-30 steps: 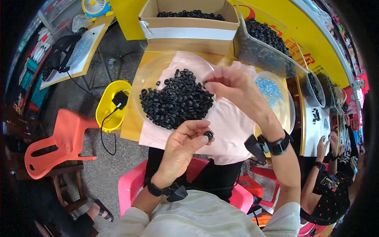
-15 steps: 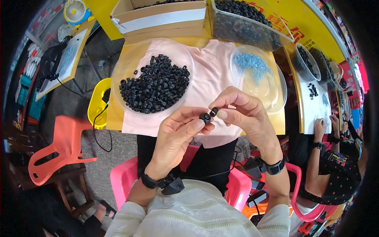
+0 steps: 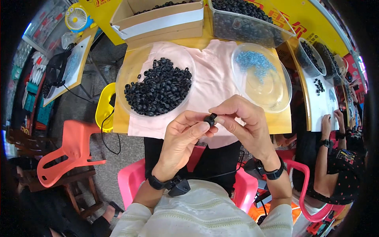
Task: Assembling small plastic components at a factory workstation.
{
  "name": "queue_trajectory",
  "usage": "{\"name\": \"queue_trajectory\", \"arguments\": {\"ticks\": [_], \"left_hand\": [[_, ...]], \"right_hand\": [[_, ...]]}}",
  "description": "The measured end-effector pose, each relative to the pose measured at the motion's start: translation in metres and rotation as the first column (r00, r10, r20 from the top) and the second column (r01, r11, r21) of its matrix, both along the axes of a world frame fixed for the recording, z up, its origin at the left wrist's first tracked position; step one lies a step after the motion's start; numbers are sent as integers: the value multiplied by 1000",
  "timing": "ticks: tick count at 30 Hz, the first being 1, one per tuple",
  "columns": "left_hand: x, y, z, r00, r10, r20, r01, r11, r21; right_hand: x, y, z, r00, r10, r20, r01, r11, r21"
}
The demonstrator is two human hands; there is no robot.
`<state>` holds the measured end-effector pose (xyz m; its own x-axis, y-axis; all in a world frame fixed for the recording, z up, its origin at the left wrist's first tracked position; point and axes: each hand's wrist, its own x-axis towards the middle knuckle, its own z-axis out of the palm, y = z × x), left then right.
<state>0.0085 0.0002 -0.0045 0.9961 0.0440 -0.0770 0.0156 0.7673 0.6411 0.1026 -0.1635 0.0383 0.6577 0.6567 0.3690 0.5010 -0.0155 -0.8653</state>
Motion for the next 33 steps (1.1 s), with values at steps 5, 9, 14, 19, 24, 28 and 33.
{"name": "queue_trajectory", "arguments": {"ticks": [5, 9, 14, 19, 24, 28, 33], "left_hand": [[1, -1, -4, 1000, -7, -14, 7, 999, -50], [2, -1, -10, 998, -63, -20, 59, 987, -147], [4, 2, -10, 976, -206, -66, 177, 937, -301], [1, -1, -10, 956, -276, -100, 217, 893, -393], [2, -7, -6, 950, -298, -97, 241, 892, -382], [3, -9, -3, 944, -299, -142, 259, 934, -245], [1, -11, -8, 940, -319, -122, 283, 927, -245]], "right_hand": [[-3, 1, 3, 995, -47, 89, 51, 998, -44], [-7, -1, 1, 992, -75, 97, 81, 995, -61], [-16, -1, 3, 979, -88, 183, 107, 989, -99], [-18, -3, -3, 946, -121, 302, 168, 977, -134], [-17, -6, -7, 941, -146, 306, 186, 977, -107], [-18, -8, -10, 950, -161, 267, 190, 978, -86], [-17, -10, -10, 944, -146, 297, 177, 981, -82]]}}
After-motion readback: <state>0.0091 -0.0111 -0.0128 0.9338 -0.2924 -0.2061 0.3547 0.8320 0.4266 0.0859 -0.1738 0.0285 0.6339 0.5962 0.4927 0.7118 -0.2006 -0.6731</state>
